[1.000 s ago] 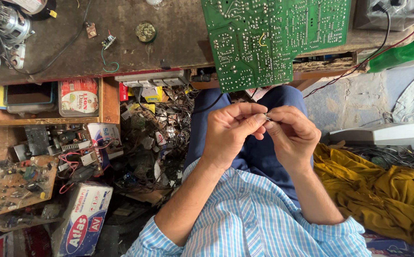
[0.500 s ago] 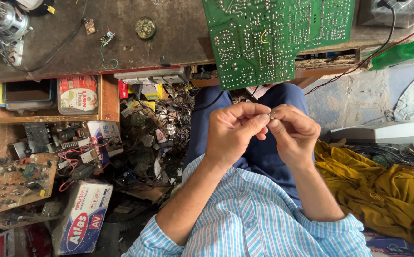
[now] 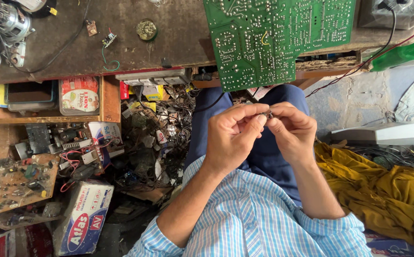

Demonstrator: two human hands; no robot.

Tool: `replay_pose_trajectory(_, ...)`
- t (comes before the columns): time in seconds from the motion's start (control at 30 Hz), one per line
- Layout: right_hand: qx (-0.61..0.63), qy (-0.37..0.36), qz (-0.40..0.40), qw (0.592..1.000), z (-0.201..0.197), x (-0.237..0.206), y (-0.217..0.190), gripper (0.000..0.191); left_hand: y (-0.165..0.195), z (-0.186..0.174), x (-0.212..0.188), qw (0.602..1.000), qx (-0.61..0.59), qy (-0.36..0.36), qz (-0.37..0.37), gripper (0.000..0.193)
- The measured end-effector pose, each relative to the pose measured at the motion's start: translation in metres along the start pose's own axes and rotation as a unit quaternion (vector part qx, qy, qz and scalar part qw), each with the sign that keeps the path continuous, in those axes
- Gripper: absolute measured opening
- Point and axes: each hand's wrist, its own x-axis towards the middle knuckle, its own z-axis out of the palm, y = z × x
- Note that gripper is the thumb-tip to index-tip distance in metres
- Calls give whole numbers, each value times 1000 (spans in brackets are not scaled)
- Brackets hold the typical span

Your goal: The person sits at a cluttered workbench and solders components onto a green circuit board using a soldering iron, holding a spool of solder wire in one hand. They test the board with multimeter probes, handle a second brown circuit board, resume soldering, and finally open a drawer of tools and parts.

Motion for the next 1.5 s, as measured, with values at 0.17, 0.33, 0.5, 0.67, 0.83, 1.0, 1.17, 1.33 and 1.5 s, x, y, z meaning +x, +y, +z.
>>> replay_pose_trajectory(0.17, -156, 3, -112, 981, 9, 0, -5, 12, -13, 3, 1, 995, -101, 8, -19, 15)
replay_pose_trajectory(0.33, -96, 58, -105, 988, 24, -5, -2, 11, -20, 3, 0, 979, -193, 16, -70, 14)
replay_pose_trajectory(0.5, 133, 109, -81, 982, 21, 3, -5, 8, -19, -7, 2, 961, -239, 57, -128, 15)
replay_pose_trajectory(0.67, -82, 33, -70, 994, 11, 3, -14, 12, -16, -12, 3, 992, -117, 41, -36, 20)
replay_pose_trajectory(0.83, -148, -11, -61, 987, 14, 3, -11, 12, -16, -9, -1, 996, -83, 28, -28, 21)
replay_pose_trajectory(1.0, -159, -16, -65, 985, 18, 4, -12, 10, -18, -7, -1, 995, -92, 15, -46, 20)
replay_pose_trajectory(1.17, -207, 21, -145, 967, 30, -1, -12, 9, -21, -2, -2, 959, -243, 47, -138, 18)
replay_pose_trajectory(1.33, 84, 115, -132, 981, 26, 5, -16, 6, -28, -12, 5, 955, -245, 97, -137, 17)
replay_pose_trajectory(1.5, -91, 35, -43, 994, 6, 11, -26, 12, -30, -16, -2, 985, -147, 60, -72, 19)
